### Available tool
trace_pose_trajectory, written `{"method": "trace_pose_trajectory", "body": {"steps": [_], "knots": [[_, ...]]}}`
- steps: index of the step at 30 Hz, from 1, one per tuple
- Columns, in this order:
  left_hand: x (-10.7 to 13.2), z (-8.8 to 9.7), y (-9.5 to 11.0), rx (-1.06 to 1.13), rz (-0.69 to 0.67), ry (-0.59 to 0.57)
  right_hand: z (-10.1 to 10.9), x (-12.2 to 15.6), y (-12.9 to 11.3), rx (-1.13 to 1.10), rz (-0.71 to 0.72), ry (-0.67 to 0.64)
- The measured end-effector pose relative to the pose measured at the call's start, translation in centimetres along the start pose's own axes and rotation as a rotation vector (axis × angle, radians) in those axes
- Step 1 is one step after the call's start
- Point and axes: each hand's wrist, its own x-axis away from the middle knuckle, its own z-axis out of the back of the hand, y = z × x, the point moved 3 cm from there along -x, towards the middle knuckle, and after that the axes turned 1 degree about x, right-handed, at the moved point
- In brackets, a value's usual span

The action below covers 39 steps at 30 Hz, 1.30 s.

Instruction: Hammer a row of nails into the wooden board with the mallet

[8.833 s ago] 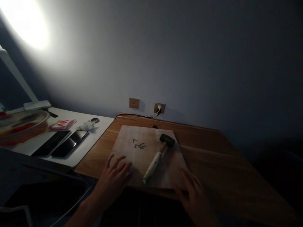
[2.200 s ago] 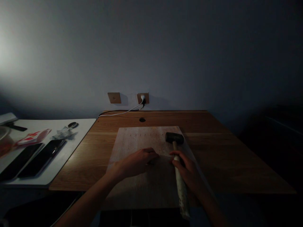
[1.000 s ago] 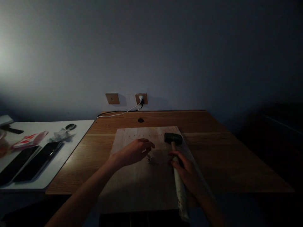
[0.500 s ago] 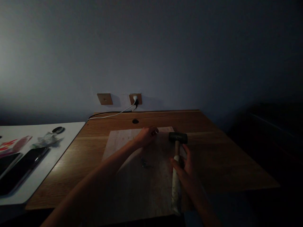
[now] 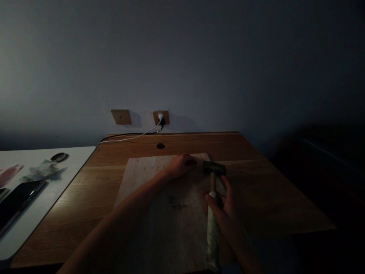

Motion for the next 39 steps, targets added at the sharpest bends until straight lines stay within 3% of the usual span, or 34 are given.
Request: {"method": "trace_pose_trajectory", "body": {"steps": [22, 39], "knots": [[1.0, -0.2, 2.4, -0.315, -0.153, -0.096, 0.0, -0.5, 1.5, -0.024, -0.106, -0.068], [0.9, 0.1, 2.0, -0.19, -0.068, -0.031, -0.5, -0.5, 2.1, -0.065, -0.048, -0.078]]}}
